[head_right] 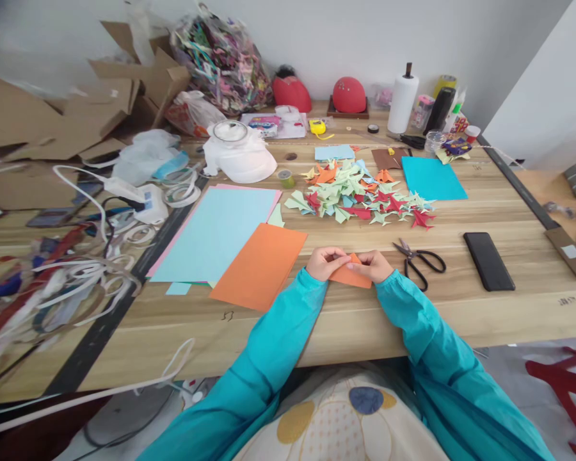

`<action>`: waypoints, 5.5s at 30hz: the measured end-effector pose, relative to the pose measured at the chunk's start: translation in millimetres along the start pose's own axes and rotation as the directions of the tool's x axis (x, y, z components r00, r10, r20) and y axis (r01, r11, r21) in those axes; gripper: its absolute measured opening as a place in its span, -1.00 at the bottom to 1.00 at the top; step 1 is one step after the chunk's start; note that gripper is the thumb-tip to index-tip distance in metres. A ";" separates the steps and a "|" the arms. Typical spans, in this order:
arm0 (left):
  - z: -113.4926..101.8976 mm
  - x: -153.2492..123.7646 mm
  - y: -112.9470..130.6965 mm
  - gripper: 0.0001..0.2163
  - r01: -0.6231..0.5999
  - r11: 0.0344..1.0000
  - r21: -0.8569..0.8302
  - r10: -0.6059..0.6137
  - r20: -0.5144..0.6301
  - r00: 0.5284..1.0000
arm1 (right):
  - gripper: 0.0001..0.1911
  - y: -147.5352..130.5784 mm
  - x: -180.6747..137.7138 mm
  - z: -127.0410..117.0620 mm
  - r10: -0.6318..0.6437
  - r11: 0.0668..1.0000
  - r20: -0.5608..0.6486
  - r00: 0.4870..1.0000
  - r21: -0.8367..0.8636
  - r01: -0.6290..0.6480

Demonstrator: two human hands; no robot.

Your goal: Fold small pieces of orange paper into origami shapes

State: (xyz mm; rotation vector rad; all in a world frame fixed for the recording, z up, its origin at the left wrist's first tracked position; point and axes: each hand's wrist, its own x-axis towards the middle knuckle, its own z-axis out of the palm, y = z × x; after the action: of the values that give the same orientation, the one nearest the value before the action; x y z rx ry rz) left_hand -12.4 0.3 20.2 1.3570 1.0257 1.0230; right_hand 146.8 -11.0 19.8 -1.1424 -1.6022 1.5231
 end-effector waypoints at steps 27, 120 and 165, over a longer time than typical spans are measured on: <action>-1.6 4.2 -10.7 -0.63 0.057 0.997 -0.044 -0.056 0.031 0.998 | -0.62 1.4 2.0 -4.3 -0.068 0.997 -0.191 0.979 -0.037 0.062; 3.1 0.9 -2.7 -0.72 0.029 0.970 -0.242 -0.015 0.059 0.998 | -0.58 6.9 5.0 -8.9 0.034 0.993 -0.114 0.993 0.120 -0.020; -2.2 2.4 1.1 -0.85 -0.143 0.975 -0.169 0.151 0.032 0.988 | -0.61 11.3 8.1 -8.6 -0.039 0.994 -0.112 0.993 0.099 0.051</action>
State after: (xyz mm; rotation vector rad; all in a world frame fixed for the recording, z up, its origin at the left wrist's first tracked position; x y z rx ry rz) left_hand -13.9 3.2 21.3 1.3267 0.7967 1.1566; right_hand 152.9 -0.5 8.8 -1.1071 -1.4511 1.4693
